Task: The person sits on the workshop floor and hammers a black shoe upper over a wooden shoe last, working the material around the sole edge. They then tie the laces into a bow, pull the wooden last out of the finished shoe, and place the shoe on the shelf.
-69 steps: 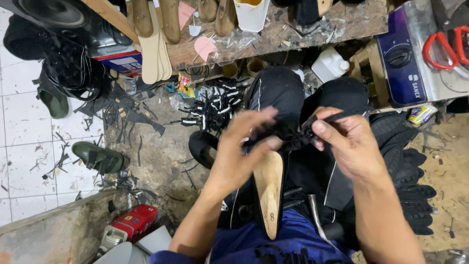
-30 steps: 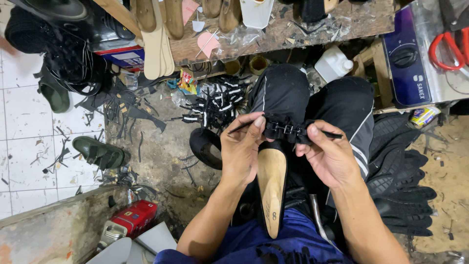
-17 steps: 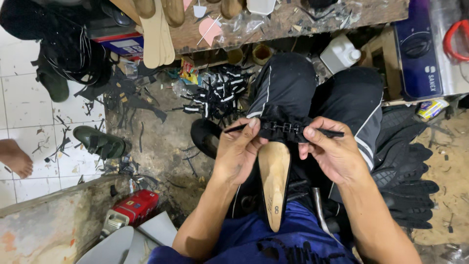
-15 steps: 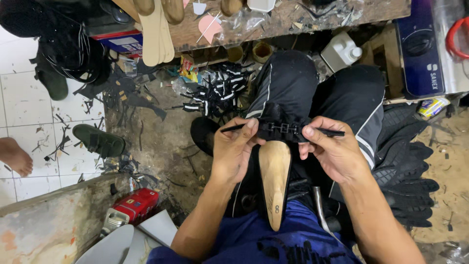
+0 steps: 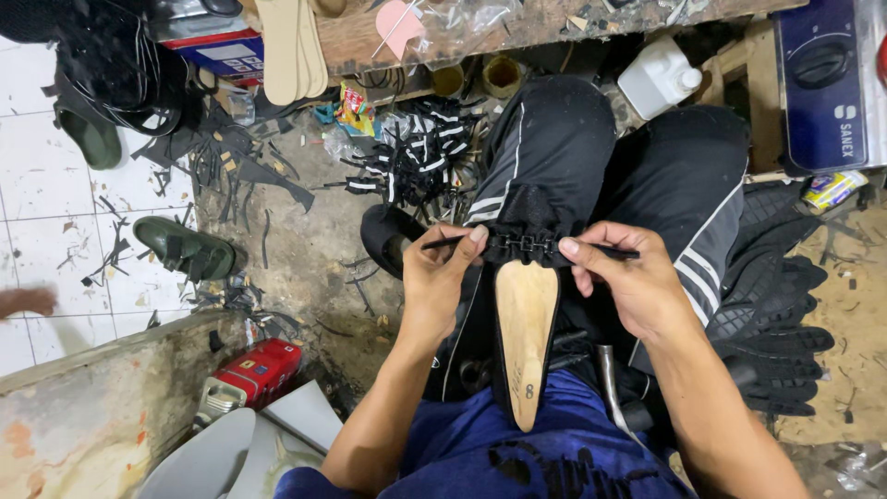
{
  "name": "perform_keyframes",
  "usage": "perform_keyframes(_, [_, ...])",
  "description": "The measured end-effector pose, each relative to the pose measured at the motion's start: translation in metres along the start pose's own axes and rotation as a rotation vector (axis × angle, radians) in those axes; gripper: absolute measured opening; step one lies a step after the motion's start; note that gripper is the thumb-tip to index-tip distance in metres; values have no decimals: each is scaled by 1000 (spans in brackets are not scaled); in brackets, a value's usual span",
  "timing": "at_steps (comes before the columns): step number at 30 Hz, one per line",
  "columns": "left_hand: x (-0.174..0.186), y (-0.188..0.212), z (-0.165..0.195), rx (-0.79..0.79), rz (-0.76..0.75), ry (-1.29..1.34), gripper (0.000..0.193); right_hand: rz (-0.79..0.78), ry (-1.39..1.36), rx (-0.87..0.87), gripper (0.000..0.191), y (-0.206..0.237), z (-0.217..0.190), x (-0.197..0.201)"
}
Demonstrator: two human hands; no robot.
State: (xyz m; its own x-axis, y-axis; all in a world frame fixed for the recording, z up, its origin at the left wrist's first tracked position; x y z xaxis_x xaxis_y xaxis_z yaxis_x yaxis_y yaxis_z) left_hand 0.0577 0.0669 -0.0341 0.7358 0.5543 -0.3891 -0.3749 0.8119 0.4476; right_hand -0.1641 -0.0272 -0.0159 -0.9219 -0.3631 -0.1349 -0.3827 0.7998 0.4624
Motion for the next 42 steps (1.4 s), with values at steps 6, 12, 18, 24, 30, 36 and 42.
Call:
perform_keyframes(6, [-6, 1, 5, -40, -48, -122, 7, 35, 58, 134, 11, 2, -2, -6])
perform_keyframes(12, [-19, 6, 11, -73, -115, -20, 5, -2, -53, 200, 6, 14, -30, 3])
perform_keyframes(18, [-35, 13, 5, 8, -178, 16, 7, 20, -26, 195, 7, 31, -36, 19])
perform_keyframes(24, [-40, 12, 5, 46, -185, -18, 13, 82, -147, 166, 8, 31, -19, 30])
perform_keyframes(30, [-44, 2, -4, 57, -191, -36, 13, 74, -143, 181, 8, 23, -13, 39])
perform_keyframes(36, [-35, -5, -15, 75, -176, -26, 10, 94, -172, 135, 7, 24, -5, 37])
perform_keyframes(42, [-35, -6, -10, 76, -167, -84, 10, 102, -170, 103, 6, 23, -7, 33])
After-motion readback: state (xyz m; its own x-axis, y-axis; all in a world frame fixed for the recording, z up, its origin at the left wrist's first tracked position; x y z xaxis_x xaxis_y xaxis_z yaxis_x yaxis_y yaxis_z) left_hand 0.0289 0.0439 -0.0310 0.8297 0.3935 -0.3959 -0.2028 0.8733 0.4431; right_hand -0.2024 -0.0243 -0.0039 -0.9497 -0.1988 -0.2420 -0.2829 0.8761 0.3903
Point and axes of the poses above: each hand's wrist, its own y-axis away from the middle knuckle, its own x-axis out of the back of the hand, z = x × y, the point moved 5 cm from there along -y, towards the middle knuckle, and after that the axes turned 7 degrees about x, right-handed, at the moved point
